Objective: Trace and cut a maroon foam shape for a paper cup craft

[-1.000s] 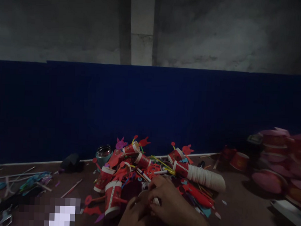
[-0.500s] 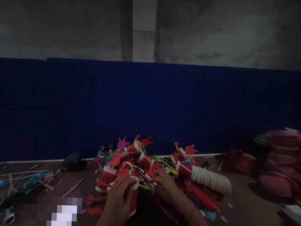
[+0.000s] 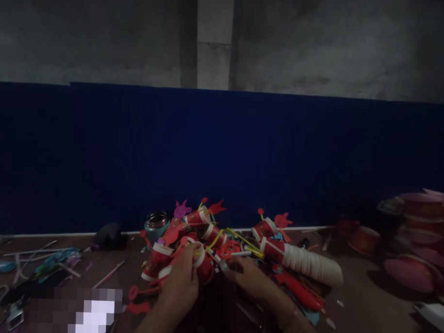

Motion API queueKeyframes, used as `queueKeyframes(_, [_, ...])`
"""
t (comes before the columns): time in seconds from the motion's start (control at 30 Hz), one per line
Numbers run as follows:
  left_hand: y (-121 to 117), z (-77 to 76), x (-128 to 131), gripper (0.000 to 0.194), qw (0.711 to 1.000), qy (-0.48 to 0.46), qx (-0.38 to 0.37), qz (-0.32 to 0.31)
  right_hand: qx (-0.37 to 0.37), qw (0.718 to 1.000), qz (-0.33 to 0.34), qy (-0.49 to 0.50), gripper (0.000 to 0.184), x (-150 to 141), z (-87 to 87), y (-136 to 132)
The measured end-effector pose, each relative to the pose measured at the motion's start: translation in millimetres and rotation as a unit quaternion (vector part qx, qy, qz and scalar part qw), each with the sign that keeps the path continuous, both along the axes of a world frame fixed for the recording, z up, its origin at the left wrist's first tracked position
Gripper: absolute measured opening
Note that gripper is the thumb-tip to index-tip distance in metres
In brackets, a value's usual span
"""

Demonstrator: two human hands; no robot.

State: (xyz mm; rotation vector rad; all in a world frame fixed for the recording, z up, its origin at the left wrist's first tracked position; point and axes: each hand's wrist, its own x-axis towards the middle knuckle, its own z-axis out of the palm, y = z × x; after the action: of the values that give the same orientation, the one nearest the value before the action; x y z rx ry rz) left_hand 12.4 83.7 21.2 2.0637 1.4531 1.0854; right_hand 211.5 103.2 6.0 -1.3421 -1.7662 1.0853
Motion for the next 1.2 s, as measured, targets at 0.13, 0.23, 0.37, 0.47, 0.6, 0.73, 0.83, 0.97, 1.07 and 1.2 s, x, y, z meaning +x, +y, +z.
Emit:
queueKeyframes(0.13, [4, -12.3, -1, 0.061, 0.999, 0.019, -0.035, -0.008, -0.177, 0.954, 0.053, 0.236, 0.026, 5, 24.0, -9])
queueKeyframes(0.23, [5, -15.4, -1, 0.066, 0.998, 0.050, -0.019, -0.015, -0.237, 0.903, 0.029, 0.357, 0.026, 3, 29.0, -14])
queueKeyframes(0.37, [-4, -4.8, 5, 0.048, 0.997, 0.037, 0.068, -0.019, -0.245, 0.884, -0.005, 0.398, 0.031, -5, 27.5, -15])
queueKeyframes(0.47, [-13, 7.8, 11, 0.038, 0.997, -0.001, 0.071, -0.044, -0.202, 0.910, 0.003, 0.362, 0.036, -10, 27.8, -17])
queueKeyframes(0.6, [-18, 13.0, 13, 0.038, 0.993, -0.025, 0.029, -0.115, -0.175, 0.941, 0.058, 0.282, 0.045, -14, 31.3, -23])
queueKeyframes(0.73, [-13, 6.5, 13, 0.022, 0.987, -0.119, 0.026, -0.103, -0.192, 0.918, 0.069, 0.341, 0.028, -11, 38.0, -28])
queueKeyframes(0.83, [-11, 3.6, 14, 0.021, 0.979, -0.175, -0.005, -0.107, -0.206, 0.907, 0.089, 0.357, 0.023, -7, 41.2, -28])
queueKeyframes(0.97, [-11, 2.7, 12, 0.031, 0.988, -0.121, 0.047, -0.083, -0.168, 0.927, 0.092, 0.322, 0.021, -8, 40.5, -25])
queueKeyframes(1.07, [-12, 1.4, 9, 0.041, 0.989, -0.051, 0.113, -0.081, -0.089, 0.961, 0.069, 0.254, 0.024, -12, 41.3, -25])
queueKeyframes(1.2, [-10, -0.5, 7, 0.035, 0.987, -0.046, 0.134, -0.072, -0.004, 0.979, 0.082, 0.188, 0.026, -14, 46.0, -28])
